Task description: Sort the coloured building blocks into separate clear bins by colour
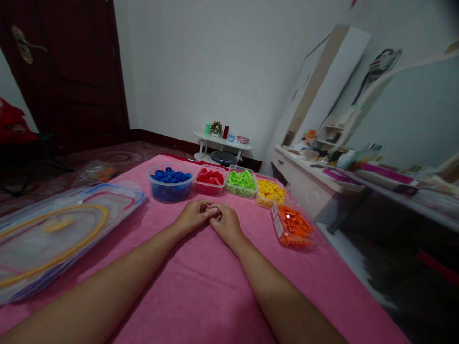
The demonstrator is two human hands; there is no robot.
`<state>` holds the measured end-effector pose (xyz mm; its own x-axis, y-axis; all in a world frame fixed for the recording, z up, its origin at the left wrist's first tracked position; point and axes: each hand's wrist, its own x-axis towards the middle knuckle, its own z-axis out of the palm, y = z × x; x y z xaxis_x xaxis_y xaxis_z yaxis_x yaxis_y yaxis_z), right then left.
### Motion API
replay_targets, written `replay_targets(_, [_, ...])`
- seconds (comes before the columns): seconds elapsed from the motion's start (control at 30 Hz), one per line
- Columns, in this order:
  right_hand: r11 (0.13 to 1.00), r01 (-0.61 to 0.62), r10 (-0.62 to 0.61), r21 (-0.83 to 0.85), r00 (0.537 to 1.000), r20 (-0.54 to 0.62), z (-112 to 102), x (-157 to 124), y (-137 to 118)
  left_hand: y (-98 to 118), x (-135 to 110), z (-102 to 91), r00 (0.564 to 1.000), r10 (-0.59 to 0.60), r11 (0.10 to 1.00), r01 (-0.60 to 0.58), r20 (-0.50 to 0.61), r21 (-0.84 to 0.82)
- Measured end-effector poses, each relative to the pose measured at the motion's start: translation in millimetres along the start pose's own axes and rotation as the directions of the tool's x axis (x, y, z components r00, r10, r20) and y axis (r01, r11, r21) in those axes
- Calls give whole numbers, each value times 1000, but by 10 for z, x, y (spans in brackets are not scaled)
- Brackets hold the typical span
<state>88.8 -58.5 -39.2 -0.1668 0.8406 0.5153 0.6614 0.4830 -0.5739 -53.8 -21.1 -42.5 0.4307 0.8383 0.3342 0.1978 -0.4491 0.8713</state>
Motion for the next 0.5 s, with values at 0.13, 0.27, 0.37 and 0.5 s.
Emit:
replay_targets(0.13, [1000,1,-1,-27,1000,-19,11,5,-5,28,2,-4,999,-15,999,18,-48,52])
replay_targets(0.27, [998,-54,54,16,998,-34,25,1,3,42,18,-21,969,-117,990,96,-219,-103])
replay_targets(0.37, [999,-29,30,42,999,-14,39,-9,-10,60,14,-23,917,-269,925,160,-294,-346])
replay_targets(0.5, [1000,-1,1,14,1000,-13,33,-5,-23,55,8,3,899,-298,865,112,-321,-490])
